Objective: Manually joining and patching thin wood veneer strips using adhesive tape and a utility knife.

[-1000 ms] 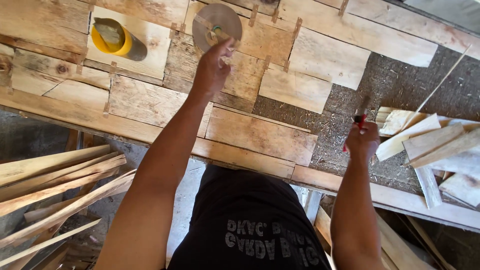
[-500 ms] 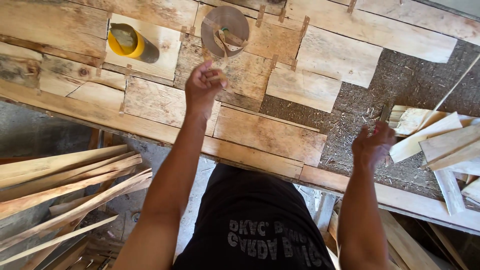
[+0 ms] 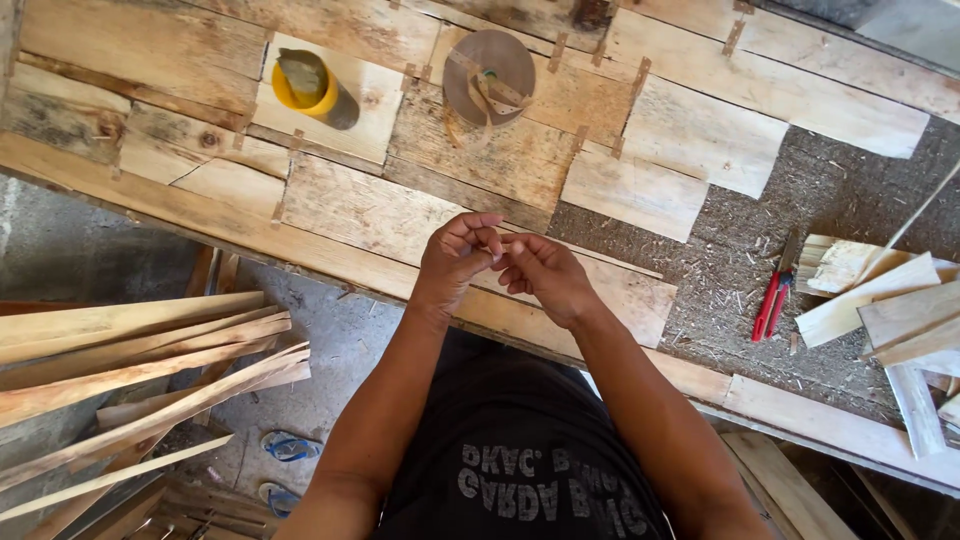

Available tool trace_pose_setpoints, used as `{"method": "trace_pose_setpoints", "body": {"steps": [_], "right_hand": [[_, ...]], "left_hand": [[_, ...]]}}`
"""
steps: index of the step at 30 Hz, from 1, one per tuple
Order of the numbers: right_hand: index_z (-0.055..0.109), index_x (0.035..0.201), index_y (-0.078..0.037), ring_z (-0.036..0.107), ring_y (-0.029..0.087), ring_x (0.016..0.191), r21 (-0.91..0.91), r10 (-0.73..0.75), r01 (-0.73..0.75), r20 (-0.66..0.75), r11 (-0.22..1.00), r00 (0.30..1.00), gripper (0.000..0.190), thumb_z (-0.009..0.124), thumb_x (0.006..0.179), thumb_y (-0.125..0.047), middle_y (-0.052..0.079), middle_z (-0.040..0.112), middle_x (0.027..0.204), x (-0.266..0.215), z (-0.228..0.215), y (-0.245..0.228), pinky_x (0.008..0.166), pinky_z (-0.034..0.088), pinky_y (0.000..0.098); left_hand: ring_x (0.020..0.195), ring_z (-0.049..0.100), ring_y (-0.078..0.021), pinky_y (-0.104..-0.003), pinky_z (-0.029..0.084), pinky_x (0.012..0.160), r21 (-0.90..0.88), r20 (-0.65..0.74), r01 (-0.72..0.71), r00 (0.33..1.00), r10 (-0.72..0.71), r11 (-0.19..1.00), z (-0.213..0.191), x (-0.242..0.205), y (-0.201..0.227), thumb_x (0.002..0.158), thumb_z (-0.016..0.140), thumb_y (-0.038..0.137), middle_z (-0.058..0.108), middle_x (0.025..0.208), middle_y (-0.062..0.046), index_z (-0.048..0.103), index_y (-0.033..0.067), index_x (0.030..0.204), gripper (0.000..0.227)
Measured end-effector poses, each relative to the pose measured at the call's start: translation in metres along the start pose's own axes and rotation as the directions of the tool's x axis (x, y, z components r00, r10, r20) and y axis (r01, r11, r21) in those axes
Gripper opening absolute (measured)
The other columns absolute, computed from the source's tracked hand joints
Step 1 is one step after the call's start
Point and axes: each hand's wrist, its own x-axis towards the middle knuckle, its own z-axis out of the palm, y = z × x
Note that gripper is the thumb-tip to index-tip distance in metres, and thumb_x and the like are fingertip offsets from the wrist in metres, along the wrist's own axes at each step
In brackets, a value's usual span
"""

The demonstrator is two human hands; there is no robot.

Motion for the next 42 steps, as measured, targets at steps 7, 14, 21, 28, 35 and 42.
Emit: {"method": "trace_pose_setpoints", "body": {"steps": [7,14,21,28,35,42], "right_hand": [[0.069,0.111,-0.004,0.063,0.011,0.078,0.048,0.002,-0.004,0.032,0.999,0.999,0.019,0.069,0.100,-0.020,0.003,0.070,0.095,0.033,0.064,-0.014,0.068,0.053,0.0268],[0.067,0.101,-0.005,0.063,0.010,0.073,-0.102,-0.139,0.133,-0.050,0.986,0.989,0.011,0.070,0.099,-0.016,0.001,0.070,0.085,0.098,0.143,-0.024,0.065,0.052,0.0254],[0.068,0.097,-0.005,0.058,0.007,0.068,-0.317,-0.321,0.259,-0.163,0.913,0.933,0.010,0.071,0.099,-0.014,-0.001,0.067,0.079,0.152,0.215,-0.040,0.061,0.049,0.0240],[0.067,0.096,-0.005,0.054,0.008,0.067,-0.349,-0.284,0.251,-0.045,0.903,0.958,0.011,0.068,0.102,-0.014,-0.001,0.064,0.077,0.166,0.226,-0.042,0.061,0.047,0.0241],[0.066,0.103,-0.008,0.059,0.011,0.074,-0.009,-0.149,0.152,0.151,0.988,0.977,0.014,0.069,0.102,-0.021,0.001,0.067,0.086,0.173,0.207,-0.031,0.069,0.048,0.0255],[0.066,0.102,-0.009,0.060,0.012,0.075,0.040,-0.114,0.111,0.092,0.993,0.989,0.016,0.068,0.102,-0.024,0.000,0.066,0.084,0.179,0.203,-0.034,0.070,0.050,0.0270]], "left_hand": [[0.088,0.065,-0.0105,-0.027,0.053,0.087,-0.048,0.045,-0.083,0.995,0.085,0.995,-0.057,-0.002,0.038,0.086,0.071,-0.011,0.068,0.091,-0.003,0.067,-0.0005,0.118,0.034],[0.092,0.068,-0.0121,-0.028,0.054,0.087,-0.260,-0.161,-0.158,0.980,0.119,0.953,-0.094,0.007,0.119,0.079,0.069,-0.011,0.073,0.099,-0.004,0.065,0.0048,0.117,0.041],[0.090,0.064,-0.0124,-0.029,0.054,0.086,-0.128,-0.263,-0.249,0.942,0.209,0.960,-0.160,0.035,0.102,0.097,0.078,0.011,0.072,0.097,-0.004,0.072,0.0007,0.108,0.016],[0.083,0.065,-0.0104,-0.027,0.055,0.080,-0.412,-0.215,-0.070,0.976,-0.022,0.909,-0.207,0.042,0.119,0.095,0.076,0.023,0.073,0.091,-0.002,0.072,0.0072,0.094,0.016],[0.079,0.066,-0.0117,-0.027,0.054,0.077,-0.587,-0.002,0.180,0.975,-0.223,0.789,-0.223,0.043,0.115,0.097,0.075,0.024,0.071,0.085,0.000,0.071,0.0101,0.095,0.015],[0.078,0.066,-0.0124,-0.028,0.057,0.075,-0.620,-0.108,0.134,0.962,-0.253,0.773,-0.221,0.054,0.116,0.093,0.076,0.020,0.071,0.085,-0.001,0.071,0.0076,0.095,0.014]]}}
